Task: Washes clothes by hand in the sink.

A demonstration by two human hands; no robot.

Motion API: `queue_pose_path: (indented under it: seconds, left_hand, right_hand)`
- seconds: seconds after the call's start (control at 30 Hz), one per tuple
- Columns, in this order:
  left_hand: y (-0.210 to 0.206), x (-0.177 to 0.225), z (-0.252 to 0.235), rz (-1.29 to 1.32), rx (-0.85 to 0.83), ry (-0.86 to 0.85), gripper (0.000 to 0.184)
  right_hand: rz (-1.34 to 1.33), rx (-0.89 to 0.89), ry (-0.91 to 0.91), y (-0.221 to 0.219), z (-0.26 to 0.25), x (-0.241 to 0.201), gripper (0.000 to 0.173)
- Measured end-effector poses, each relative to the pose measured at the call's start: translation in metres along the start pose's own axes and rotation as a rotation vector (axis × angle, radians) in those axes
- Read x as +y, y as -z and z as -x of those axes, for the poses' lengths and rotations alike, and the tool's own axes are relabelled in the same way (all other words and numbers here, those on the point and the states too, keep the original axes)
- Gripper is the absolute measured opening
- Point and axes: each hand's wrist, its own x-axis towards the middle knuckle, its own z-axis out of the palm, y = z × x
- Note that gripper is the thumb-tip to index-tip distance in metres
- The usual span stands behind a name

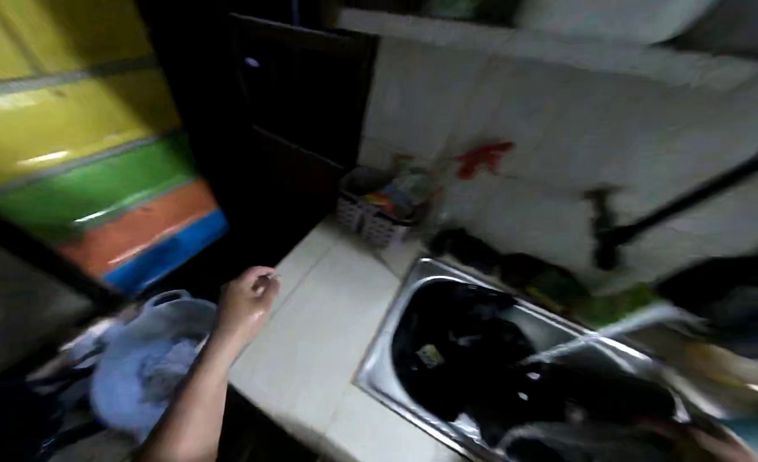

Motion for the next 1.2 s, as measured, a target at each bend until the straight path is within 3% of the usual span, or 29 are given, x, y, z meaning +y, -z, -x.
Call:
queue_pose_path:
  seconds: [0.13, 0.27, 0.37, 0.47, 0.53, 0.6, 0.67, 0.7, 0.8, 0.9, 1.03, 1.1, 1.17, 1.2]
  left_hand:
    - [-0.112, 0.105, 0.022, 0.166, -0.414, -0.341, 0.025]
    - [-0.206, 0.189, 0.046, 0.168, -0.825, -0.531, 0.037]
    - [-0.248, 0.227, 0.073, 0.307, -0.994, -0.634, 0.051]
    - [-0.284, 0.233, 0.106, 0.368, -1.014, -0.867, 0.07]
    - [-0.295, 0.228, 0.113, -0.027, -1.087, -0.949, 0.078]
    - [-0.298, 0.217, 0.1, -0.429, -1.162, -0.904, 0.062]
    - [-0.293, 0.201, 0.073, -0.609, -1.135, -0.827, 0.038]
    - [-0.284, 0.199, 0.056, -0.646, -1.098, -0.807, 0.038]
    - [-0.254, 0.213, 0.032, -0.58, -1.006, -0.847, 0.042]
    - [-0.265, 0.244, 0.064, -0.198, -0.933, -0.902, 0.037]
    - [-0.315, 0.274, 0.116, 0.131, -1.012, -0.796, 0.091]
    - [-0.332, 0.269, 0.122, 0.073, -1.073, -0.694, 0.082]
    - [-0.322, 0.269, 0.11, -0.023, -1.123, -0.63, 0.051]
    - [-0.306, 0.273, 0.099, -0.078, -1.13, -0.621, 0.046]
  right_hand:
    - [-0.236, 0.098, 0.18, 0.027, 0.008, -0.039, 0.041]
    - [-0.275, 0.138, 0.302, 0.056, 0.027, -0.078, 0.048]
    - [-0.34, 0.186, 0.315, 0.078, 0.048, -0.107, 0.046]
    - [-0.336, 0.083, 0.344, 0.095, 0.062, -0.125, 0.04]
    - [-0.284, 0.017, 0.402, 0.107, 0.057, -0.119, 0.038]
    - [-0.246, 0.091, 0.408, 0.122, 0.045, -0.102, 0.037]
    - [-0.237, 0.219, 0.313, 0.139, 0.039, -0.089, 0.036]
    - [-0.262, 0.263, 0.268, 0.145, 0.035, -0.082, 0.036]
    - [-0.385, 0.245, 0.204, 0.154, 0.024, -0.06, 0.028]
    - [-0.385, 0.085, 0.266, 0.14, 0.016, -0.067, 0.021]
    - [-0.33, -0.045, 0.373, 0.123, 0.01, -0.092, 0.019]
    - [-0.312, -0.064, 0.403, 0.128, 0.008, -0.096, 0.018]
    - [-0.197, -0.024, 0.387, 0.135, 0.006, -0.095, 0.019]
    - [-0.096, 0.005, 0.362, 0.138, 0.003, -0.091, 0.024]
